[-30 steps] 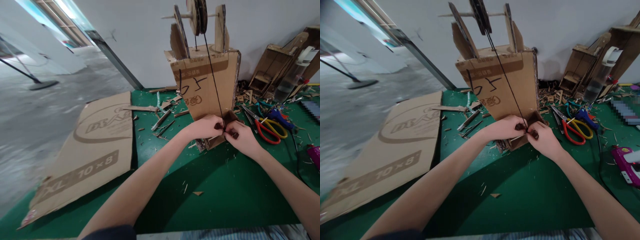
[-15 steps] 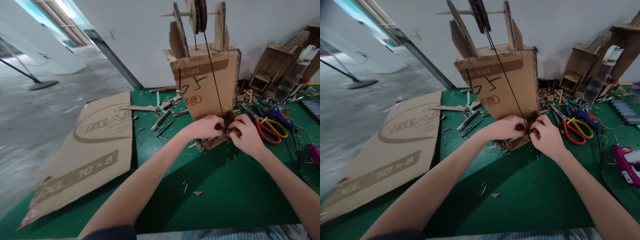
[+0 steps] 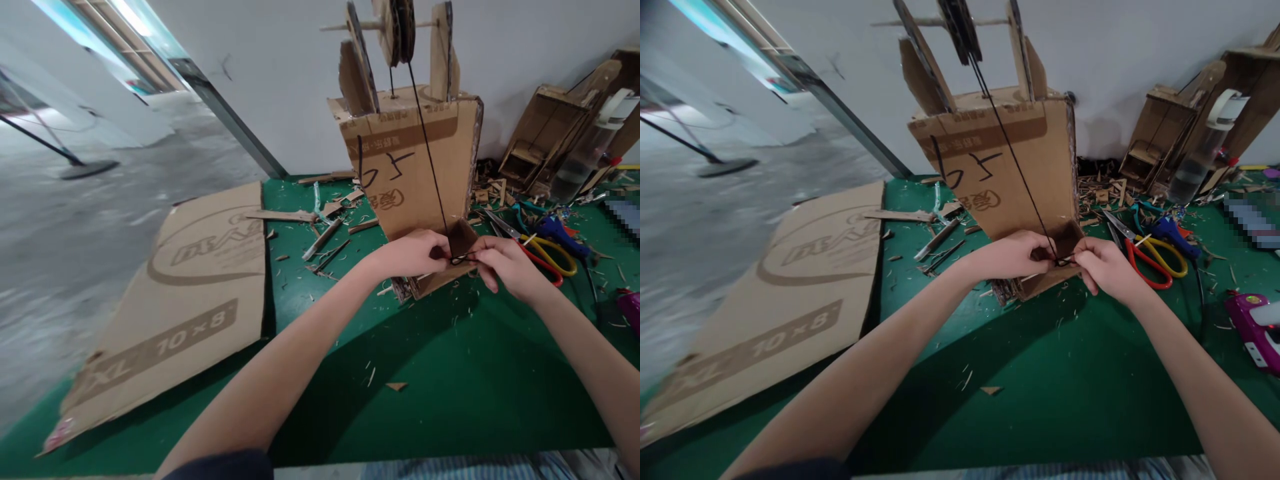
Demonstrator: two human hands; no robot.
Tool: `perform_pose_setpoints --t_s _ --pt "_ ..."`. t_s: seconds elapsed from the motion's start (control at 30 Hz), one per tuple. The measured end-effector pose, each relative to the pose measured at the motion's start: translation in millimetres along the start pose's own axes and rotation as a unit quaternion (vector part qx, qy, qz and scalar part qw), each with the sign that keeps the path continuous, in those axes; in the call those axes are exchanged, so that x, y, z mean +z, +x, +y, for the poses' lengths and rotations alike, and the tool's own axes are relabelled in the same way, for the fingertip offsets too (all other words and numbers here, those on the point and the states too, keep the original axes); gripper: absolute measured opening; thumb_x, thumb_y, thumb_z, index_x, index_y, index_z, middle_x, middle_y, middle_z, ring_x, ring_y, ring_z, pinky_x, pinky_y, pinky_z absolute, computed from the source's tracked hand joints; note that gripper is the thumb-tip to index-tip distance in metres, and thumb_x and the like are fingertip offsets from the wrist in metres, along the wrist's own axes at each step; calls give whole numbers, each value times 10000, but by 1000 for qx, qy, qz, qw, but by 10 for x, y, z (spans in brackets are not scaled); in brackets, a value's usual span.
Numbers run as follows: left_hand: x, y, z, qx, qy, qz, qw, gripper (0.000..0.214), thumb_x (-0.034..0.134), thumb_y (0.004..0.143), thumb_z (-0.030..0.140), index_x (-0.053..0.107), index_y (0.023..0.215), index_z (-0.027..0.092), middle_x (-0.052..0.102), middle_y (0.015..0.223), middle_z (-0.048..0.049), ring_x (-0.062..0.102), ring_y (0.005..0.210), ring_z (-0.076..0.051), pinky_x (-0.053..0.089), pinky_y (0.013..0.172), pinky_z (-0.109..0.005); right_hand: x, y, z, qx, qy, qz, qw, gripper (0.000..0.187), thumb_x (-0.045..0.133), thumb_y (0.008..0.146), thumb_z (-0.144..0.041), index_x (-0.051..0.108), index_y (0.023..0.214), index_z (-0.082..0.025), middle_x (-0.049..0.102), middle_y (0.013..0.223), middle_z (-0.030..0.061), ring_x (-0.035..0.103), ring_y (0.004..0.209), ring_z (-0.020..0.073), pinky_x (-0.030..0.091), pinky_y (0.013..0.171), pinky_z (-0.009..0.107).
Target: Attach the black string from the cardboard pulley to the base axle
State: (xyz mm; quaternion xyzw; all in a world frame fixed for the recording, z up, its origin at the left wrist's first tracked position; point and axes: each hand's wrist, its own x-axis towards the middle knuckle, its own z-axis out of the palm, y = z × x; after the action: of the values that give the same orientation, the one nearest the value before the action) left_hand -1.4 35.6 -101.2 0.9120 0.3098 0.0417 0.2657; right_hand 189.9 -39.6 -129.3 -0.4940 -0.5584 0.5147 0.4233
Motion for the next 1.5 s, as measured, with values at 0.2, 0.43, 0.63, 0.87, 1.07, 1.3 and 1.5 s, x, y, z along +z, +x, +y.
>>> perform_pose_setpoints --t_s 0.2,0.43,0.63,0.87,1.07,1.3,1.5 --pt "5 2 8 1 -7 2 1000 164 561 779 252 667 870 166 697 852 -14 594 708 -127 399 635 -238 70 19 14 29 104 33 994 91 527 781 -273 469 749 -211 433 532 -92 356 359 44 254 320 163" --pt "3 -2 1 -2 -5 -1 1000 159 556 781 254 659 868 170 692 857 -20 583 701 -130 389 617 -241 35 16 0 -2 4 102 995 106 594 786 -281 542 784 -188 485 432 -80 421 297 72 313 301 181" --pt "7 4 -12 7 -7 0 1000 162 556 774 237 652 886 170 688 861 -16 591 725 -135 397 638 -244 129 33 -8 28 208 119 970 203 664 705 -321 518 731 -181 617 722 -25 266 306 -16 180 269 167" --pt "15 6 -18 12 -8 0 1000 158 549 783 236 647 887 169 686 867 -17 590 729 -137 403 649 -249 -9 -26 -21 -109 -236 148 954 114 532 785 -309 554 774 -198 515 598 -21 434 450 90 299 421 228" --pt "-4 -4 2 9 -2 -5 1000 158 543 774 220 647 882 167 683 880 -25 598 753 -147 413 678 -258 -141 -13 50 -232 -571 230 754 179 504 850 -290 648 837 -186 648 867 87 600 770 213 356 550 292" --pt "-4 -14 1 12 4 -5 1000 169 529 803 253 645 897 175 679 897 -28 590 751 -147 405 666 -260 -170 37 -28 -176 -129 318 923 223 581 838 -440 545 765 -232 575 816 42 571 721 180 486 531 302" --pt "-11 -24 9 1 1 -8 1000 180 526 795 252 643 913 182 684 901 -18 587 756 -148 392 661 -258 -196 38 -65 -123 93 289 945 268 614 816 -461 443 773 -260 352 593 -74 333 445 91 415 463 260"
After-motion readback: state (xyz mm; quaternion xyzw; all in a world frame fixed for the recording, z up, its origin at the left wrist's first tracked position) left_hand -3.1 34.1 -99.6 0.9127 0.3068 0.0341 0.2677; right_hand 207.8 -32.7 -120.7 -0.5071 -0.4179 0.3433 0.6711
